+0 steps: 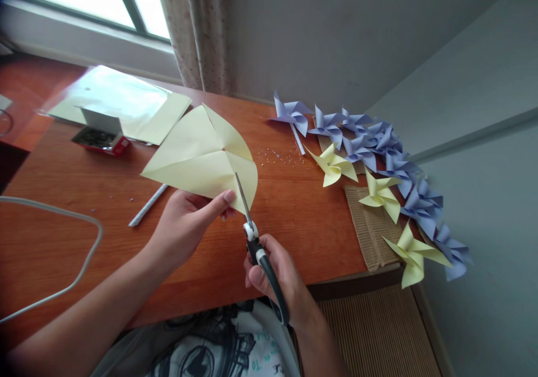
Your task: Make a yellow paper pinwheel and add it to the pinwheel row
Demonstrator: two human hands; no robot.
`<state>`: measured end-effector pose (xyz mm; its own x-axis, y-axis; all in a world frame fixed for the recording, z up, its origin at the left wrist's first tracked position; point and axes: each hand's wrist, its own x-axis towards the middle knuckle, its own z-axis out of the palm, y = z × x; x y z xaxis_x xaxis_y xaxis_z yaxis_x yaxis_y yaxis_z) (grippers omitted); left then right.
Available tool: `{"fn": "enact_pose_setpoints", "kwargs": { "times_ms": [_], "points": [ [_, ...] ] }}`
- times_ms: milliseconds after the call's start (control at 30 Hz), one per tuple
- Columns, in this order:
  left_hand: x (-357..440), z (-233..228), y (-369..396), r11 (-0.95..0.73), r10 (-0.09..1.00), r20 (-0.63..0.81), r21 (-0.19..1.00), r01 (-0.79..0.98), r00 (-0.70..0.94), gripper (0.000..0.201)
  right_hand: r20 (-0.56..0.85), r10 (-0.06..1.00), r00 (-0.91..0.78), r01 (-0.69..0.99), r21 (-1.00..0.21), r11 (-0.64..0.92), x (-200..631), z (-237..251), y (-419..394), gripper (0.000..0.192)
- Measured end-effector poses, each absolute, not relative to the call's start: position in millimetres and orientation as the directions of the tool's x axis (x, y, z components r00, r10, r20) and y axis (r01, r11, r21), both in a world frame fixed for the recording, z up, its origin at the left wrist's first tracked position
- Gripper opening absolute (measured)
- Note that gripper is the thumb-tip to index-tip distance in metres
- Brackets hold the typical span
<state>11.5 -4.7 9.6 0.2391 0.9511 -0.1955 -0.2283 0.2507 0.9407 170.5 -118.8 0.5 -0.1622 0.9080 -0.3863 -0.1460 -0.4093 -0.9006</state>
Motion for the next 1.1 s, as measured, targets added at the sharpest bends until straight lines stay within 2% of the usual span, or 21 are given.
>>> {"fn": "enact_pose_setpoints", "kwargs": {
  "times_ms": [1100],
  "points": [
    [11.1,7.9,-3.6,0.222,0.958,-0.169,0.949,-0.226,0.231,0.022,-0.415,0.903,-0.114,-0.169,-0.887,-0.429,167.7,-1.2,-120.8,0.051]
  ]
}}
